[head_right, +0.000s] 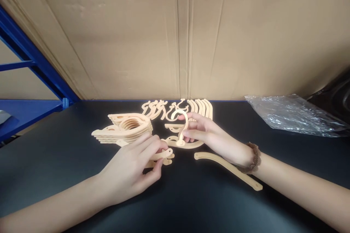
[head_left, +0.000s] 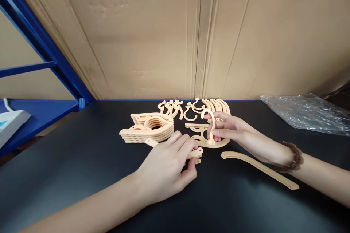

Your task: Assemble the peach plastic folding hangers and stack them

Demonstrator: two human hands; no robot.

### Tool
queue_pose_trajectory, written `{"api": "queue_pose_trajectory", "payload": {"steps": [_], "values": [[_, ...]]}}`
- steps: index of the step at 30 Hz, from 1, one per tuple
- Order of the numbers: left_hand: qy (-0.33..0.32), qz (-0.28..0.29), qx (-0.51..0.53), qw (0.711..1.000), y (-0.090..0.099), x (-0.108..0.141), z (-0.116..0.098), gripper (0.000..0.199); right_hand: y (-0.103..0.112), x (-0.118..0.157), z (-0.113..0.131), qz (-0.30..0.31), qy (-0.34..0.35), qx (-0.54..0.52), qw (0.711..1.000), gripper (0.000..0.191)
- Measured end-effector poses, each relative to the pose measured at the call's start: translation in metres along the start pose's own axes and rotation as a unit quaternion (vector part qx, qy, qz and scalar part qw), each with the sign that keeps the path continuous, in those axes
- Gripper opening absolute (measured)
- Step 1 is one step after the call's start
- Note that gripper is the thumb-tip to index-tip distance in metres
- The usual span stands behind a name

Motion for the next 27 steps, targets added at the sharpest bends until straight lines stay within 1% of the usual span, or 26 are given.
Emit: {"api": "queue_pose_trajectory", "payload": {"steps": [1, 3, 6, 8, 12, 18, 22, 25, 27], "values": [[0.000, -0.006, 0.007, 1.000, -0.001, 0.001, -0.001, 0.017, 0.000, 0.000, -0.002, -0.001, -0.007, -0.007, 1.000, 0.048], [-0.004, -0.021, 0.014, 1.000, -0.003, 0.002, -0.003, 0.021, 0.000, 0.000, -0.003, 0.008, -0.013, -0.018, 1.000, 0.050], [-0.009, -0.043, 0.021, 0.999, -0.003, 0.002, -0.003, 0.019, -0.001, 0.003, -0.004, 0.032, -0.016, -0.041, 0.999, 0.052], [-0.012, -0.048, 0.031, 0.998, -0.002, 0.002, -0.002, 0.019, -0.002, 0.003, -0.004, 0.038, -0.019, -0.049, 0.998, 0.053], [-0.015, -0.033, 0.039, 0.999, -0.001, 0.002, -0.003, 0.019, -0.002, 0.004, -0.004, 0.044, -0.014, -0.049, 0.998, 0.053], [-0.027, -0.006, 0.019, 0.999, 0.000, 0.003, -0.006, 0.019, -0.001, 0.007, -0.007, 0.054, -0.020, -0.050, 0.997, 0.050], [-0.037, -0.010, 0.011, 0.999, -0.003, 0.004, -0.004, 0.018, -0.001, 0.007, -0.007, 0.068, -0.007, -0.069, 0.995, 0.042], [-0.045, -0.022, 0.030, 0.998, -0.005, 0.004, -0.002, 0.018, -0.002, 0.008, -0.006, 0.072, -0.007, -0.077, 0.994, 0.033], [-0.042, -0.027, 0.047, 0.998, -0.006, 0.005, -0.001, 0.019, -0.003, 0.010, -0.006, 0.074, -0.013, -0.081, 0.994, 0.031]]}}
Point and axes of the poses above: each hand's wrist, its own x-axis away from the middle knuckle, its own y-axis out of the back of the hand, z = x × y, the point moved 1 cm from there along -x, towards the middle knuckle, and after that the axes turned 11 degrees about -y, right-handed, at the moved point
